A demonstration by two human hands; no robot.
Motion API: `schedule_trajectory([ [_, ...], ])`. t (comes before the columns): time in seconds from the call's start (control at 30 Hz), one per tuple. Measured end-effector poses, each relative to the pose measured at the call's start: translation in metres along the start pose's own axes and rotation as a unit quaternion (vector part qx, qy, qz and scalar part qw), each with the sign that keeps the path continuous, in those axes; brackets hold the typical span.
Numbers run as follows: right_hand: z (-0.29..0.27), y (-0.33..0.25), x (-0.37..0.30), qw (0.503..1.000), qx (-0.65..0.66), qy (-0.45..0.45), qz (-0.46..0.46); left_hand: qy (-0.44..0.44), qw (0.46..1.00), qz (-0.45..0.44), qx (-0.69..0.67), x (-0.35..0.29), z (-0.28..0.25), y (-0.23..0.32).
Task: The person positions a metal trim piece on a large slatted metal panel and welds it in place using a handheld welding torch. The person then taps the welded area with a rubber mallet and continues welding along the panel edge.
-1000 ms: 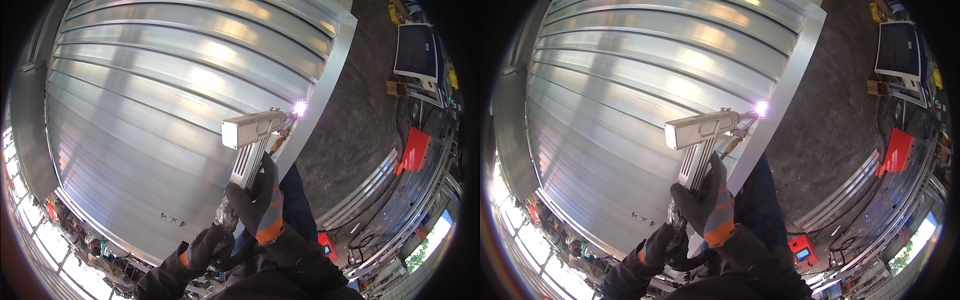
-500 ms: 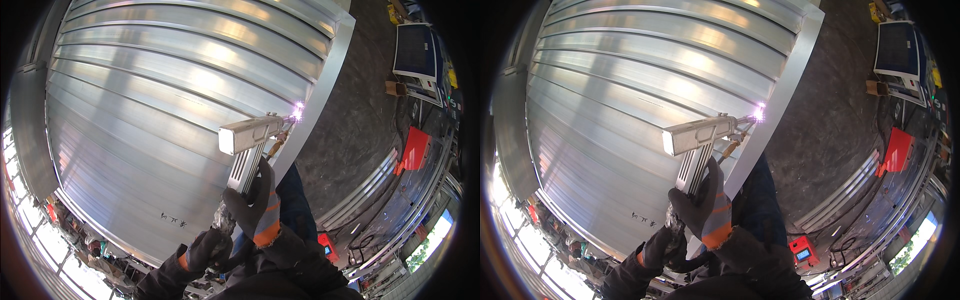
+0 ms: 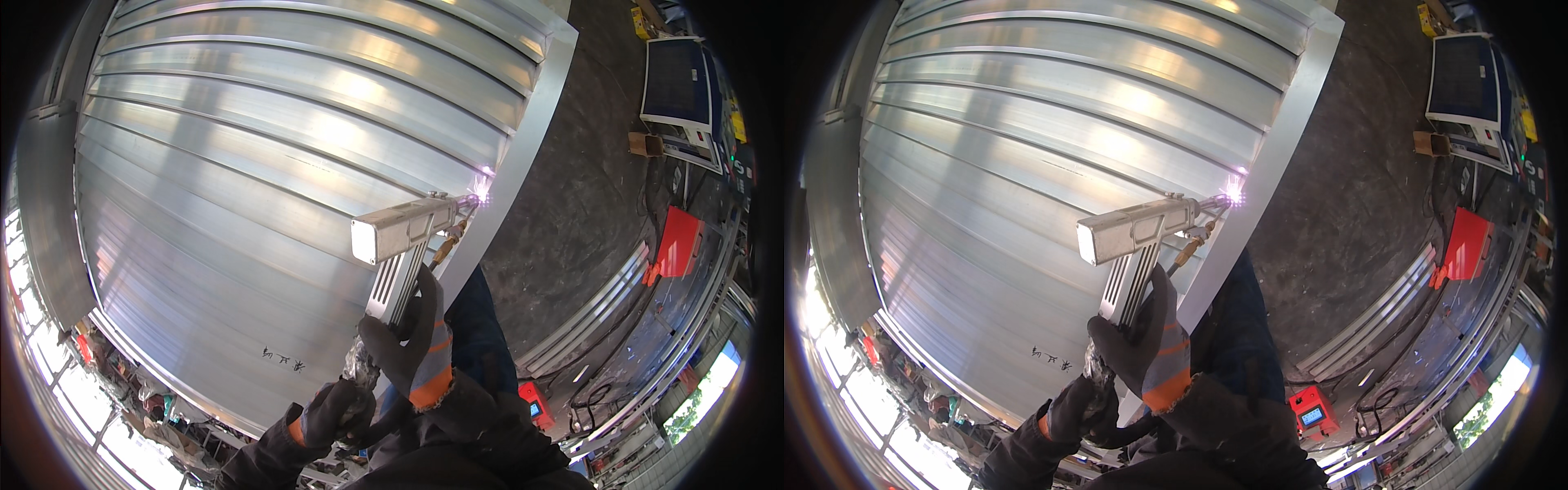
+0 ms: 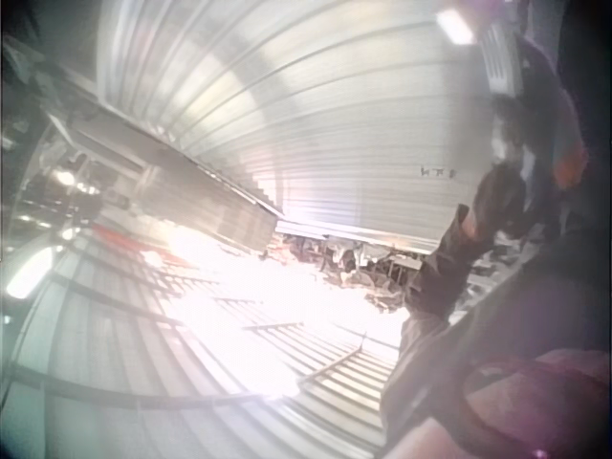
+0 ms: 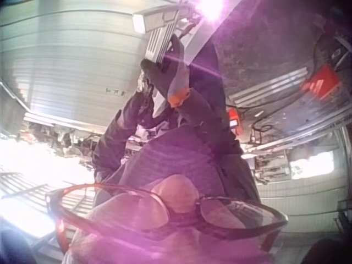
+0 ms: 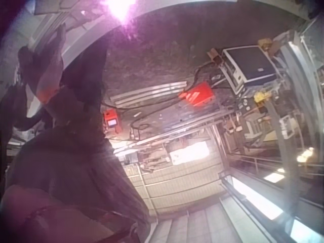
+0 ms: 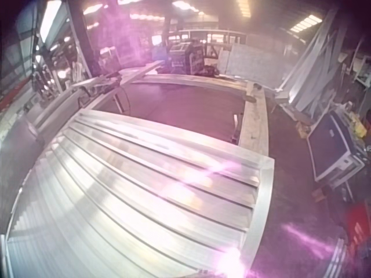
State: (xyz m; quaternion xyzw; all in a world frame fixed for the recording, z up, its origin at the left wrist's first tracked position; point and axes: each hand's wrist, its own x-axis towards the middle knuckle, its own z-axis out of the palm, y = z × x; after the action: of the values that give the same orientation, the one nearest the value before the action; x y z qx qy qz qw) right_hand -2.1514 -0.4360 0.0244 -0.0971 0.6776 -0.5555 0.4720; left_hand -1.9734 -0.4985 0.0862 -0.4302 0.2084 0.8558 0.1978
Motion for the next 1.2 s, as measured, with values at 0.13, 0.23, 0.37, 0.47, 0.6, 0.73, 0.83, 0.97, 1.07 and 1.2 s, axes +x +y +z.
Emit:
schedule_trajectory([
  [0.13, 0.0, 0.001, -0.003, 1.0, -0.018, 0.003, -0.002, 0.019, 1.0, -0.011, 0.003, -0.002, 0.001, -0.004],
  [0.23, -0.001, -0.001, -0.008, 0.999, -0.006, 0.001, 0.034, 0.014, 1.0, -0.014, 0.019, -0.002, -0.002, -0.006],
  [0.37, 0.0, -0.001, -0.014, 0.998, -0.04, 0.008, 0.044, 0.014, 1.0, -0.006, 0.021, -0.004, -0.003, -0.011],
  [0.47, 0.001, 0.003, -0.014, 0.997, -0.074, 0.016, 0.001, 0.022, 1.0, -0.012, 0.017, -0.006, -0.002, -0.012],
  [0.6, 0.004, 0.009, -0.016, 0.993, -0.101, 0.023, -0.062, 0.028, 0.999, -0.008, 0.015, -0.011, -0.001, -0.013],
  [0.73, 0.004, 0.009, -0.02, 0.997, -0.078, 0.011, -0.018, 0.031, 0.999, -0.011, 0.024, -0.013, -0.001, -0.015],
  [0.83, 0.005, 0.01, -0.021, 0.994, -0.099, 0.012, -0.049, 0.023, 1.0, -0.009, 0.02, -0.013, -0.003, -0.018],
  [0.97, 0.006, 0.011, -0.023, 0.993, -0.103, 0.011, -0.054, 0.019, 1.0, -0.005, 0.007, -0.014, -0.006, -0.025],
  [1.07, 0.006, 0.011, -0.028, 0.999, -0.038, 0.0, 0.019, 0.014, 1.0, 0.001, 0.01, -0.015, -0.008, -0.027],
  [1.2, 0.01, 0.011, -0.03, 0.999, -0.054, 0.001, 0.0, 0.017, 1.0, 0.003, 0.01, -0.018, -0.006, -0.027],
])
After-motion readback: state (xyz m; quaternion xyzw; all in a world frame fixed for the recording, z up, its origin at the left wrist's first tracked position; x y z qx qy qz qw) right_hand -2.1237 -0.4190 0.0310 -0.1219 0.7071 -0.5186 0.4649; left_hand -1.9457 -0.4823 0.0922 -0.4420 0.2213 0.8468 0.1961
